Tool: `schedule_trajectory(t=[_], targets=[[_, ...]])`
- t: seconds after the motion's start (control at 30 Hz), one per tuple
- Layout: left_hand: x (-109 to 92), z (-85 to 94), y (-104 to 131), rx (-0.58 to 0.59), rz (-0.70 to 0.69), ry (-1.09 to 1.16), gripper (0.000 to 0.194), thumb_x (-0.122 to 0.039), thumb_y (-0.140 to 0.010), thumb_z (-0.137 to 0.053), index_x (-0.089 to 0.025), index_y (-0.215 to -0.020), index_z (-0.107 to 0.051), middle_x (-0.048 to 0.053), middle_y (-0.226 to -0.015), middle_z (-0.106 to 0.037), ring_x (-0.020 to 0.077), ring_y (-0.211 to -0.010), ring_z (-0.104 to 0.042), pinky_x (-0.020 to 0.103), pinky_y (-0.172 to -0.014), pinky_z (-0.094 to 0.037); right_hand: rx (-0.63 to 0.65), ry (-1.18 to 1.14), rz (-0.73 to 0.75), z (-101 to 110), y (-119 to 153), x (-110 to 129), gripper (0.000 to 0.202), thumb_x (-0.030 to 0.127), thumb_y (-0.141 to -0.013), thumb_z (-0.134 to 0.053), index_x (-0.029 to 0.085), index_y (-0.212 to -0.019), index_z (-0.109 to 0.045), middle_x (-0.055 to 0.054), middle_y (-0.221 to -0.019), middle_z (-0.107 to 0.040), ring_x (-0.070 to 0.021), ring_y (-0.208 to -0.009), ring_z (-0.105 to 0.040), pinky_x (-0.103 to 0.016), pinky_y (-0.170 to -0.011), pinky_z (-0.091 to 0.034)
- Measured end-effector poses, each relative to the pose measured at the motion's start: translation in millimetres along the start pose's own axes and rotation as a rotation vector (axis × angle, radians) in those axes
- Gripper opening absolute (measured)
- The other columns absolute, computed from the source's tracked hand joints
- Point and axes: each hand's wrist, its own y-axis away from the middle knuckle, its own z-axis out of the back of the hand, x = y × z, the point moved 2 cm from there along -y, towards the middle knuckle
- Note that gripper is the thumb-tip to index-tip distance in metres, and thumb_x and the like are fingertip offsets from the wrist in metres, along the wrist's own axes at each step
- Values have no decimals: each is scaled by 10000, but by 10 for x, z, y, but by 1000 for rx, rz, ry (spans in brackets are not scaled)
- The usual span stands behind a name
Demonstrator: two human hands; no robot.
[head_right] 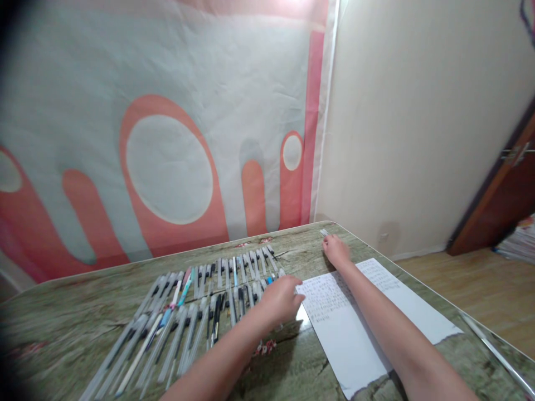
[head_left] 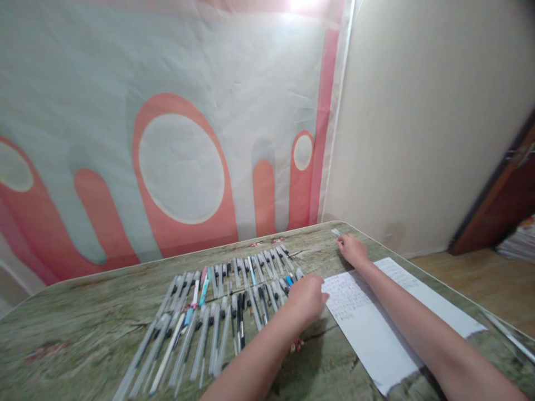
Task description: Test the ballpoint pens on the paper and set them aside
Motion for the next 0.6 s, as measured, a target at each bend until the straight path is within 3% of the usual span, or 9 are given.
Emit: schedule_trajectory(t=[0.17,0.3,0.5,0.6], targets=[[370,384,-163,-100,170,-66,152,-153,-643,-549,-209,-746,-645,111,-833,-639,264,-847,-576,355,-776,-390,216,-469,418,-50,291,448,284,350,-775,-474,130,-871,-626,-53,-729,-626,-155,-665,-551,-248,-590,-408],[565,393,-177,-120,228,-28,138,-122,-596,-570,-214,-667,-643,77,-720,-636,239,-791,-583,330,-768,-390,211,-473,631,-60,490,600,203,300,-751,-503,158,-842,-617,-25,-730,-610,-127,-626,-518,-233,-574,-390],[656,294,-190,-105,226,-32,134,-146,-569,-613,-218,-677,-648,66,-735,-635,231,-808,-578,313,-781,-392,113,-332,648,-71,545,593,152,199,-784,-430,180,-828,-575,-20,-797,-572,-113,-685,-508,-222,-612,-371],[673,289,-215,-31,238,-126,174,-162,-621,-574,-210,-769,-653,65,-825,-640,206,-849,-567,289,-788,-393,115,-326,608,-66,550,625,136,191,-779,-437,175,-838,-559,-25,-793,-564,-113,-668,-498,-220,-603,-363]])
